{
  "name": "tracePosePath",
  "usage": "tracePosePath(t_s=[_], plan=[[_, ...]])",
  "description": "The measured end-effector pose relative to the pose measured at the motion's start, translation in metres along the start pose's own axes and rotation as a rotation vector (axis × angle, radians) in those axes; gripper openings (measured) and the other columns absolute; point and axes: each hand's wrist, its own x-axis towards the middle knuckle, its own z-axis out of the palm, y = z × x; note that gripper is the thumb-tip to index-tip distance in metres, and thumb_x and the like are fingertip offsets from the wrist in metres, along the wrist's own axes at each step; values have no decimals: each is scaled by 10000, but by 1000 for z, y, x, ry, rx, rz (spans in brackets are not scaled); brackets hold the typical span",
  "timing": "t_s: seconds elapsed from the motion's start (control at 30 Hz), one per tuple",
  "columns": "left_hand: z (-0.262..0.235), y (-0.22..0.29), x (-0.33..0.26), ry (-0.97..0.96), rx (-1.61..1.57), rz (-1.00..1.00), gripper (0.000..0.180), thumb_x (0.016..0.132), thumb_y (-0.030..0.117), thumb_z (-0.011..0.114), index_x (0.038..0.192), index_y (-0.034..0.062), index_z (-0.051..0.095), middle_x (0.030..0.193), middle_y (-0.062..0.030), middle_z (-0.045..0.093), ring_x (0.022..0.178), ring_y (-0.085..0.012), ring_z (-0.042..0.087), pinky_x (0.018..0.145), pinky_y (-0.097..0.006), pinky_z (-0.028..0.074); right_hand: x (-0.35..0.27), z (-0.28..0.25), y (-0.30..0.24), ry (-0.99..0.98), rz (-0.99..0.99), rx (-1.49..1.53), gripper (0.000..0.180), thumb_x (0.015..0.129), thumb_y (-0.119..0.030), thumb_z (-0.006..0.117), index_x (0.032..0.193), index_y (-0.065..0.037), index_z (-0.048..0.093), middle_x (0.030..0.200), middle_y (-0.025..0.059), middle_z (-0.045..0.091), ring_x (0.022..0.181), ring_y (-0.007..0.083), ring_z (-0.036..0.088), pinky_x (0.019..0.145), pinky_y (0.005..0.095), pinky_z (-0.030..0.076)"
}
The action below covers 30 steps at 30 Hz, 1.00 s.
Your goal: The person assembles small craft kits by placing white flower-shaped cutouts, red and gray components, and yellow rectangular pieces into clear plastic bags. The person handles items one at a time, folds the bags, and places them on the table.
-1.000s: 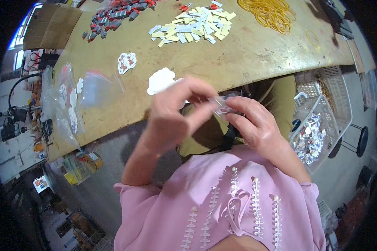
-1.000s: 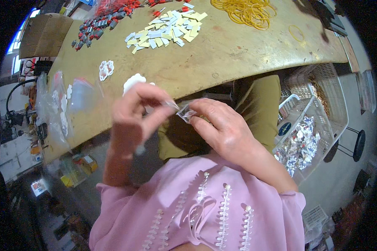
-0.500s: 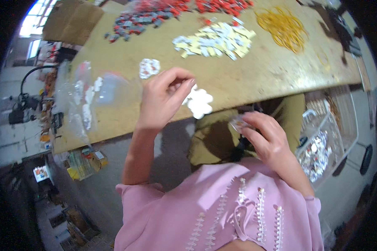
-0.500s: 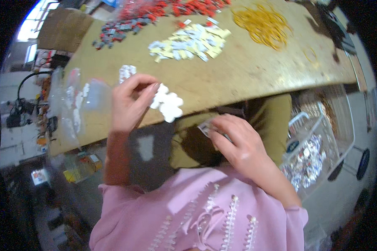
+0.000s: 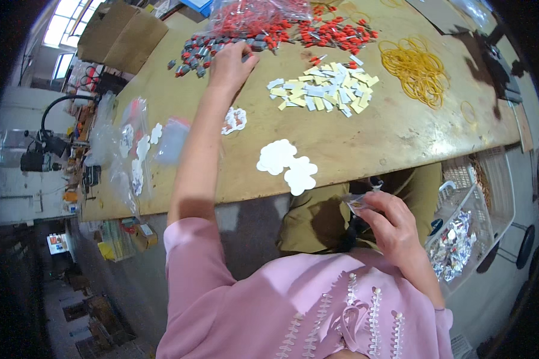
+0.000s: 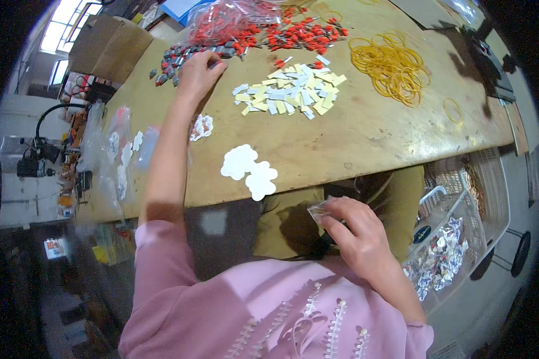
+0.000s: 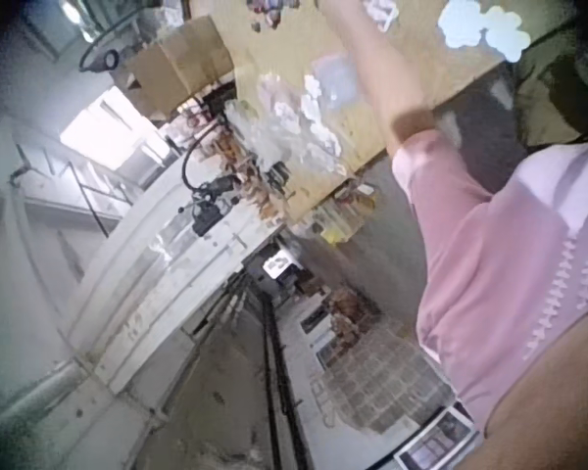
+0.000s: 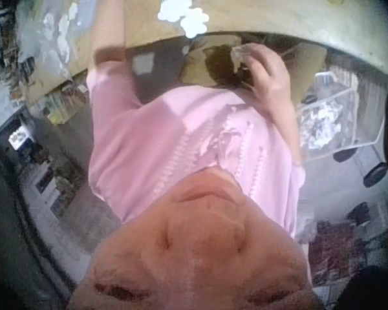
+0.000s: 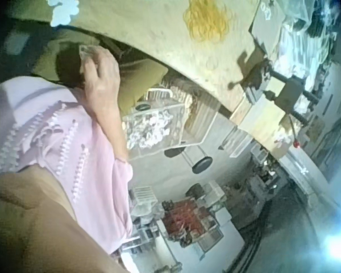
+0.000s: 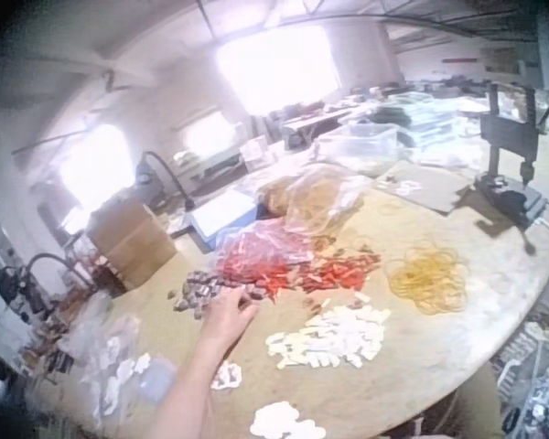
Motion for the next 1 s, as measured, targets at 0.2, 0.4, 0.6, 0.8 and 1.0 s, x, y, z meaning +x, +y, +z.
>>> tracePosePath(t_s=[0.2, 0.4, 0.6, 0.8, 1.0], plan=[[-63, 144, -76, -321, -1134, -222, 159, 998, 94, 759, 1133, 26, 708, 1044, -42, 738, 914, -92, 682, 768, -222, 537, 21, -13, 4, 25, 63, 107, 299, 826, -19, 696, 1123, -1, 731, 1212, 198, 689, 1059, 360, 710, 894, 428, 602], [-71, 205, -150, -428, -999, 191, 231, 927, 70, 812, 1144, 60, 735, 1135, -72, 756, 1064, -201, 721, 903, -348, 564, 34, -14, 5, 80, 52, 199, 264, 826, -19, 738, 1090, -11, 734, 1236, 213, 684, 1043, 348, 716, 850, 408, 608], [-68, 207, -125, -393, -799, 236, 129, 949, 101, 773, 1065, 50, 753, 1084, -111, 762, 973, -234, 732, 843, -351, 570, 20, -20, 9, 85, 99, 198, 303, 818, 51, 710, 1112, -15, 743, 1239, 203, 693, 1085, 349, 721, 844, 392, 618], [-9, 141, -5, -107, -379, -5, 221, 924, 208, 774, 1043, 22, 788, 929, -156, 784, 841, -259, 762, 793, -369, 587, 9, -15, 5, 84, 135, 189, 310, 798, 69, 697, 1095, -11, 737, 1227, 192, 698, 1092, 350, 726, 886, 403, 624], [6, 122, 21, -194, -231, 34, 192, 880, 175, 786, 998, 23, 793, 921, -145, 802, 876, -245, 788, 818, -358, 613, -1, -25, 9, 119, 156, 135, 275, 808, 51, 701, 1075, -4, 727, 1192, 190, 707, 1066, 352, 732, 878, 400, 623]])
